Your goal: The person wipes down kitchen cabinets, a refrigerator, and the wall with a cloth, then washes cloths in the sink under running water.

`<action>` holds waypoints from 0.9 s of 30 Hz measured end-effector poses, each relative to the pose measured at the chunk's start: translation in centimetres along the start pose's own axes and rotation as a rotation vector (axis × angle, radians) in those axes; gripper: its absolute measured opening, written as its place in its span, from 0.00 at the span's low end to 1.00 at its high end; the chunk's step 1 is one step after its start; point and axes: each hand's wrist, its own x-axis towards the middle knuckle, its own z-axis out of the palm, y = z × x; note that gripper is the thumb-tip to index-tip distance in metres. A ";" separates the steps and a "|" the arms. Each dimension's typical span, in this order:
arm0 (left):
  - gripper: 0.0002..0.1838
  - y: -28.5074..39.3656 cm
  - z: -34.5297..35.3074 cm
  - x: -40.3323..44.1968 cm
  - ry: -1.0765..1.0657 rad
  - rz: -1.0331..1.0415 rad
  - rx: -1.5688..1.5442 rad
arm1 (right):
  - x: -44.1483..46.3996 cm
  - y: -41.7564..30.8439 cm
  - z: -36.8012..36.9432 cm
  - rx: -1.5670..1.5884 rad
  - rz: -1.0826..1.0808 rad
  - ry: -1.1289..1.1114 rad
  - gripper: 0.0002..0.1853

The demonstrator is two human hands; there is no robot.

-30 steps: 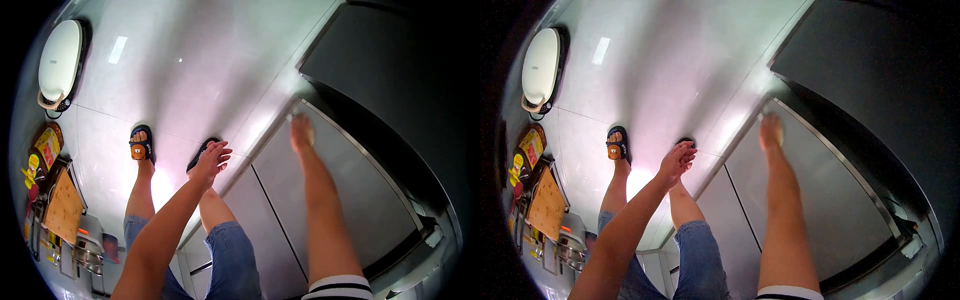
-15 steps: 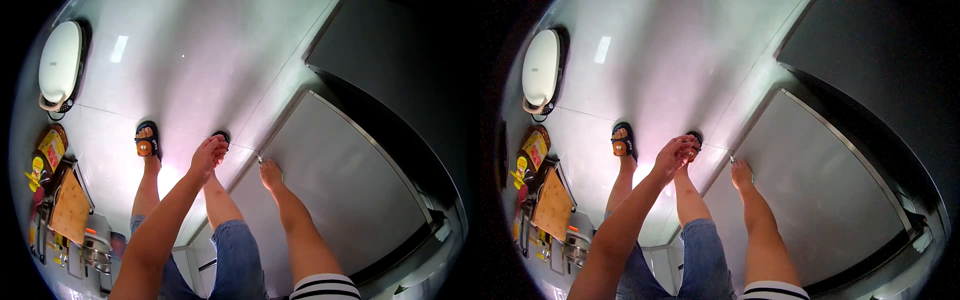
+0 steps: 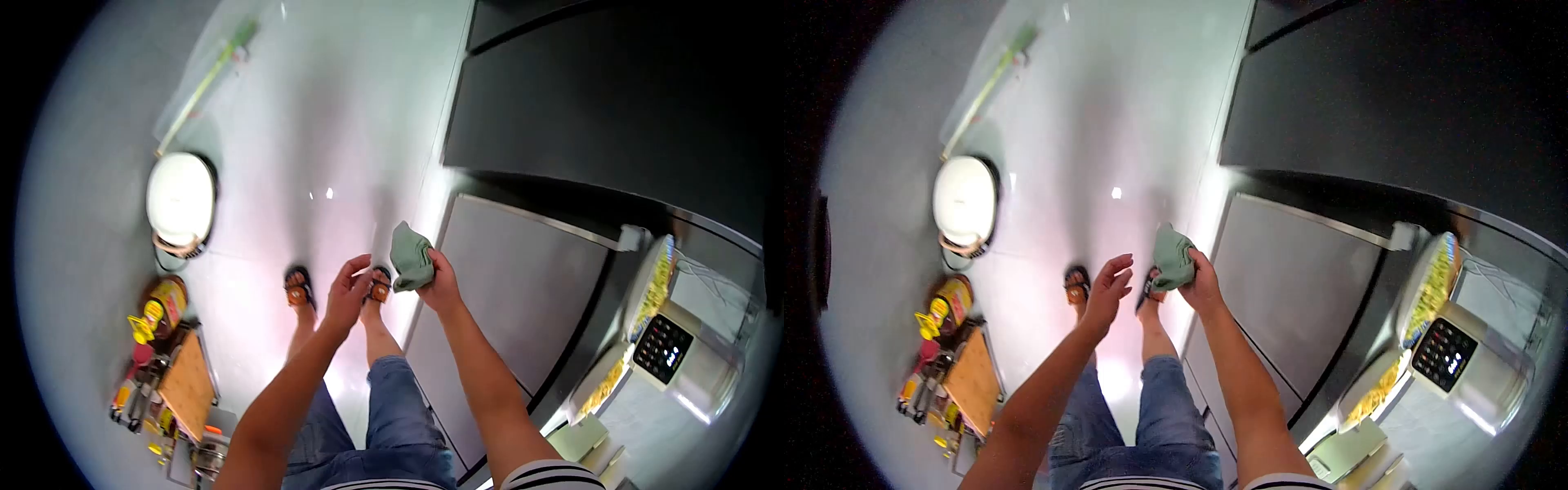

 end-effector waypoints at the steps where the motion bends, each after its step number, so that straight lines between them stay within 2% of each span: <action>1: 0.21 2.9 0.6 -1.6 -0.034 0.097 0.050 | -1.8 -0.2 3.6 -0.056 -0.062 -0.050 0.24; 2: 0.25 4.9 0.7 -2.7 -0.048 0.158 0.148 | -3.4 -0.5 6.5 -0.046 -0.108 -0.146 0.24; 6: 0.40 16.5 3.7 -10.0 -0.170 0.384 0.087 | -12.8 -2.0 18.5 -0.057 -0.243 -0.433 0.23; 9: 0.42 24.5 6.0 -16.6 -0.239 0.404 0.197 | -18.5 -3.3 23.8 -0.075 -0.304 -0.475 0.21; 13: 0.26 29.2 7.1 -20.1 -0.349 0.557 0.193 | -24.8 -5.7 29.6 -0.199 -0.422 -0.411 0.18; 14: 0.18 30.7 7.5 -21.3 -0.302 0.563 0.253 | -26.3 -6.2 31.0 -0.157 -0.447 -0.352 0.15; 17: 0.16 33.2 7.6 -20.4 -0.334 0.617 0.177 | -26.7 -7.7 32.2 -0.293 -0.595 -0.265 0.12; 18: 0.19 34.8 8.9 -21.2 -0.299 0.560 0.154 | -25.7 -8.7 31.6 -0.457 -0.701 -0.250 0.11; 19: 0.21 36.5 9.9 -22.3 -0.260 0.496 0.132 | -26.4 -9.7 32.1 -0.459 -0.712 -0.281 0.10; 20: 0.24 37.9 11.0 -22.8 -0.218 0.431 0.111 | -27.0 -10.6 32.6 -0.444 -0.730 -0.291 0.11; 24: 0.27 42.2 15.8 -21.1 -0.377 0.458 0.028 | -31.3 -15.4 34.6 -0.164 -0.653 -0.463 0.18; 27: 0.26 45.1 20.9 -19.8 -0.374 0.439 -0.023 | -31.4 -18.5 35.1 -0.756 -1.093 -0.350 0.29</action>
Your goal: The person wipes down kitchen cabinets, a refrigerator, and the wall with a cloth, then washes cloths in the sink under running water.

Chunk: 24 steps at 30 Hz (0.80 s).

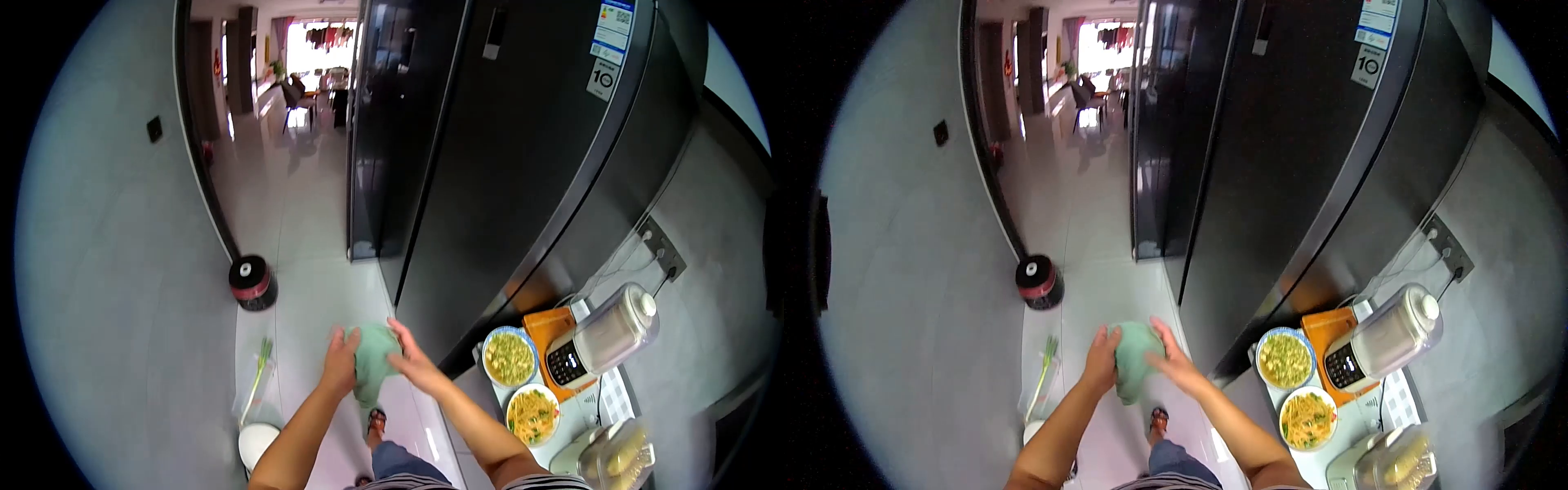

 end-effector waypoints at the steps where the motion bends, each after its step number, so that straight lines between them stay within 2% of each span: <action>1: 0.26 0.2 0.7 2.2 -0.057 0.019 0.047 | 0.6 -1.0 -0.4 -0.314 -0.156 -0.030 0.37; 4: 0.25 0.5 2.8 8.6 -0.169 0.058 0.159 | 3.9 0.2 -1.5 -0.229 -0.050 -0.038 0.33; 7: 0.24 2.1 6.4 11.8 -0.179 0.079 0.246 | 7.7 -0.5 -3.9 0.409 0.361 0.128 0.27; 10: 0.19 2.6 7.9 15.9 -0.291 0.220 0.483 | 11.3 -3.0 -7.6 0.365 0.308 0.252 0.22; 11: 0.17 1.3 7.8 18.4 -0.355 0.291 0.565 | 12.2 -4.2 -8.9 0.230 0.279 0.292 0.23; 12: 0.16 0.6 8.3 20.1 -0.418 0.364 0.645 | 12.9 -6.1 -9.3 0.290 0.215 0.343 0.23; 13: 0.15 2.6 11.0 18.8 -0.448 0.154 0.558 | 13.3 -8.3 -9.0 0.347 0.149 0.391 0.24; 15: 0.15 3.3 13.4 20.2 -0.490 0.364 0.648 | 14.3 -10.0 -9.2 0.404 0.005 0.439 0.24; 16: 0.14 3.7 14.4 21.1 -0.510 0.472 0.689 | 14.8 -9.6 -10.1 0.291 -0.040 0.424 0.24; 18: 0.16 4.1 15.9 24.0 -0.618 0.424 0.638 | 15.8 -9.8 -12.2 0.059 -0.129 0.402 0.23; 20: 0.18 4.6 17.6 26.0 -0.753 0.394 0.494 | 15.4 -13.7 -13.0 -0.261 -0.207 0.504 0.19; 22: 0.18 6.7 20.1 27.4 -0.853 0.347 0.519 | 15.7 -20.7 -13.6 -0.841 -0.634 0.597 0.22; 24: 0.17 9.1 22.7 28.7 -0.888 0.328 0.503 | 16.5 -28.5 -13.7 -1.280 -0.963 0.719 0.26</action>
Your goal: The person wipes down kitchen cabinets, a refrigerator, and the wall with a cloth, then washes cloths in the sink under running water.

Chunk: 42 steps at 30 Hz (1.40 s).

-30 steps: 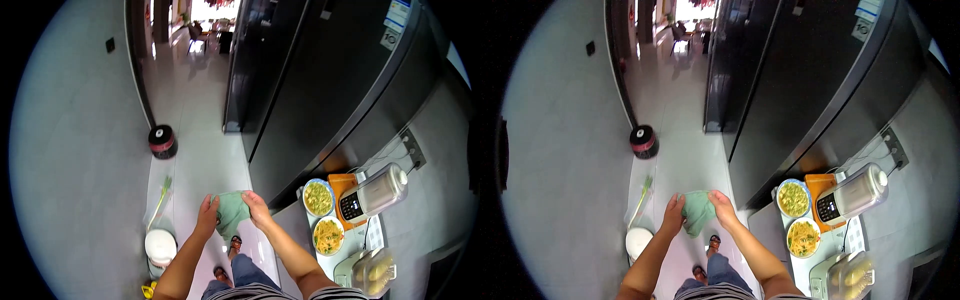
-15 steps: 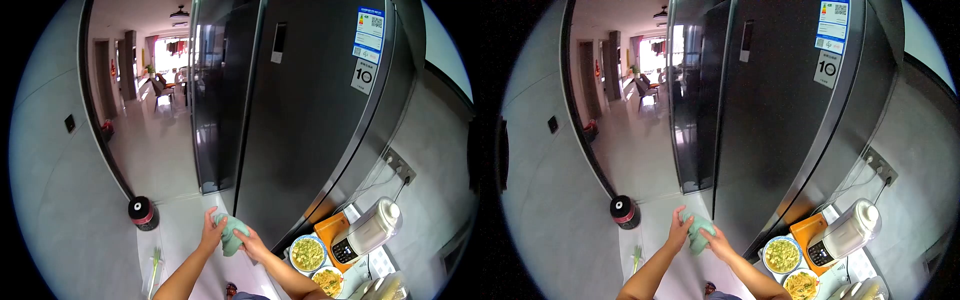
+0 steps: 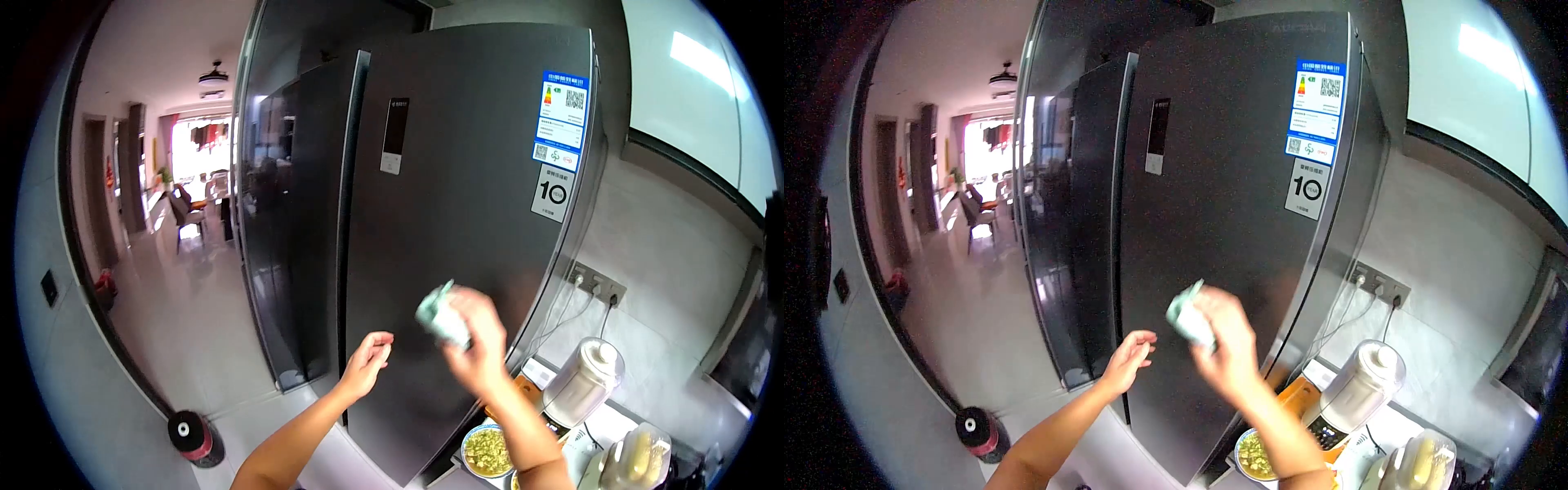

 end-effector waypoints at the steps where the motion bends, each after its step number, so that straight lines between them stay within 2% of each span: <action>1: 0.18 0.4 -0.8 1.5 -0.035 0.001 -0.006 | 3.1 0.3 -1.1 -0.233 -0.095 0.036 0.28; 2: 0.17 1.2 -1.5 2.7 -0.025 -0.002 -0.063 | 5.9 0.3 -1.8 -0.469 -0.191 0.069 0.30; 4: 0.16 2.0 -3.3 5.1 -0.016 0.038 -0.077 | 11.1 0.8 -1.5 -0.904 -0.195 0.021 0.32; 7: 0.14 4.0 -6.8 7.6 -0.082 0.095 -0.103 | 11.9 3.7 2.7 -1.046 -0.072 -0.231 0.33; 8: 0.14 4.3 -8.0 8.4 -0.117 0.121 -0.111 | 11.2 4.9 4.1 -1.016 -0.085 -0.439 0.27; 9: 0.13 4.4 -9.0 9.5 -0.152 0.143 -0.119 | 10.1 6.5 5.5 -1.072 -0.217 -0.659 0.20; 10: 0.12 5.1 -10.2 10.3 -0.178 0.165 -0.088 | 9.5 7.2 6.4 -1.019 -0.388 -0.688 0.16; 12: 0.13 6.2 -12.5 11.9 -0.216 0.199 -0.085 | 13.2 6.4 5.0 -1.014 -0.318 -0.725 0.15; 16: 0.13 7.2 -16.2 14.8 -0.234 0.244 -0.145 | 24.1 5.1 0.0 -1.224 -0.231 0.088 0.19; 18: 0.12 7.4 -17.1 16.3 -0.237 0.263 -0.167 | 27.0 5.5 1.5 -1.261 -0.118 0.411 0.22; 20: 0.12 7.6 -17.4 17.9 -0.251 0.319 -0.153 | 26.4 7.0 4.9 -1.348 -0.142 0.332 0.22; 22: 0.13 7.7 -17.6 19.5 -0.267 0.415 -0.088 | 24.9 7.0 6.1 -1.309 -0.231 -0.138 0.19; 24: 0.18 7.7 -18.3 21.1 -0.234 0.543 0.105 | 25.8 5.7 3.1 -1.341 -0.278 -0.171 0.19; 26: 0.19 6.9 -18.7 22.9 -0.180 0.595 0.156 | 28.8 6.3 0.2 -1.414 -0.196 0.289 0.21; 28: 0.20 6.8 -19.1 24.1 -0.167 0.574 0.144 | 32.3 7.3 -0.3 -1.446 -0.115 0.655 0.21; 30: 0.20 6.7 -19.6 25.3 -0.164 0.563 0.123 | 35.4 9.4 2.1 -1.523 -0.084 0.733 0.21; 32: 0.21 6.7 -19.9 26.0 -0.168 0.553 0.082 | 38.3 11.4 5.9 -1.435 -0.103 0.621 0.21; 35: 0.20 5.6 -20.0 27.3 -0.152 0.549 0.025 | 40.8 12.7 12.8 -1.305 -0.146 0.326 0.23; 37: 0.19 5.1 -19.8 27.7 -0.137 0.537 -0.054 | 41.2 13.7 16.5 -1.276 -0.253 0.174 0.22; 39: 0.19 4.6 -19.7 27.5 -0.132 0.508 -0.084 | 39.8 15.4 20.2 -1.200 -0.314 -0.003 0.20; 42: 0.19 3.8 -19.5 26.6 -0.136 0.490 -0.095 | 33.8 15.1 25.1 -1.265 -0.241 -0.454 0.21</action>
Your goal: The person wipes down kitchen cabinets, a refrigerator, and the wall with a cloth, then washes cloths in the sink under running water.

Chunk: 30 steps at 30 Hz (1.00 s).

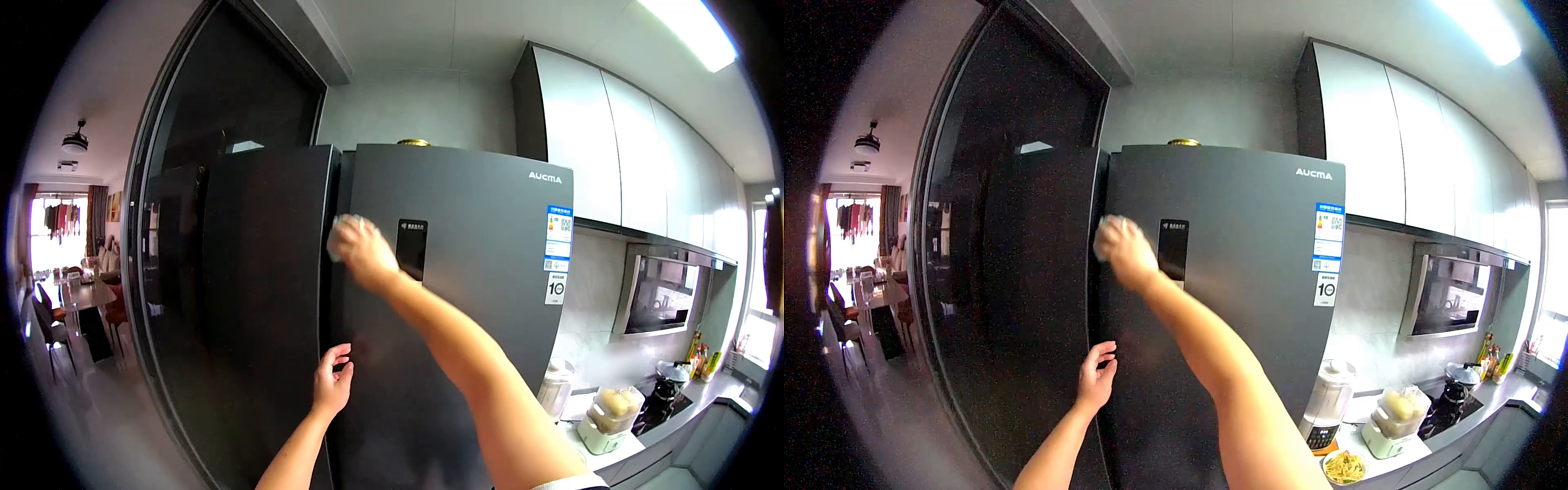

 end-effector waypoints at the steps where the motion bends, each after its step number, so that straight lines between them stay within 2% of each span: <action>1: 0.19 -0.1 -0.1 -0.5 -0.006 -0.001 0.003 | -1.6 -2.5 -0.4 -0.133 -0.062 -0.108 0.20; 3: 0.19 -0.3 -0.6 -1.6 0.016 -0.005 -0.007 | -5.8 -5.6 1.4 -0.119 -0.121 -0.067 0.22; 5: 0.18 -0.6 -1.3 -3.0 0.024 -0.019 -0.005 | -10.8 -7.9 1.7 0.042 -0.135 -0.074 0.24; 6: 0.18 -1.0 -1.8 -3.6 0.023 -0.032 0.001 | -13.2 -8.8 0.7 -0.003 -0.196 -0.115 0.25; 8: 0.18 -1.5 -2.5 -5.0 0.016 -0.055 0.026 | -17.3 -8.7 0.9 0.149 -0.366 -0.191 0.25; 10: 0.18 -2.7 -2.8 -5.8 0.021 -0.065 0.010 | -18.6 -6.3 -0.7 0.149 -0.368 -0.316 0.23; 12: 0.17 -3.1 -2.4 -6.5 0.033 -0.095 0.023 | -20.1 -3.7 -2.5 0.225 -0.130 -0.211 0.23; 14: 0.18 -3.6 -1.8 -7.6 0.015 -0.127 0.061 | -23.2 -3.7 -4.6 0.085 0.124 -0.091 0.23; 16: 0.18 -4.3 -0.6 -9.1 -0.016 -0.192 0.029 | -29.6 -6.0 -3.8 0.095 0.160 -0.227 0.24; 17: 0.18 -4.5 0.0 -9.7 -0.035 -0.221 0.016 | -33.3 -6.4 -2.4 0.188 -0.032 -0.396 0.26; 18: 0.18 -4.5 0.5 -10.4 -0.057 -0.236 0.012 | -34.4 -6.4 -3.4 0.098 -0.304 -0.383 0.25; 19: 0.17 -4.4 1.0 -10.9 -0.077 -0.252 0.009 | -34.9 -5.4 -4.2 0.127 -0.290 -0.410 0.25; 21: 0.16 -5.0 1.7 -12.3 -0.109 -0.297 -0.012 | -36.2 -2.0 -5.4 0.185 -0.045 -0.486 0.24; 22: 0.13 -6.3 2.2 -13.1 -0.112 -0.262 0.007 | -34.7 -0.4 -7.6 0.156 0.031 -0.341 0.24; 24: 0.11 -6.3 3.4 -14.1 -0.127 -0.302 -0.010 | -35.4 1.0 -9.7 -0.026 0.356 -0.107 0.27; 26: 0.11 -6.8 5.0 -15.4 -0.147 -0.386 -0.065 | -37.6 -0.1 -8.6 -0.104 0.560 0.078 0.27; 28: 0.10 -7.2 6.9 -17.1 -0.187 -0.371 -0.086 | -43.2 -2.9 -5.7 -0.076 0.571 0.021 0.30; 29: 0.10 -7.4 8.0 -18.0 -0.207 -0.410 -0.114 | -45.8 -4.9 -4.9 -0.037 0.532 -0.103 0.31; 30: 0.10 -7.3 8.8 -19.1 -0.227 -0.452 -0.138 | -48.8 -6.8 -4.7 0.088 0.444 -0.320 0.30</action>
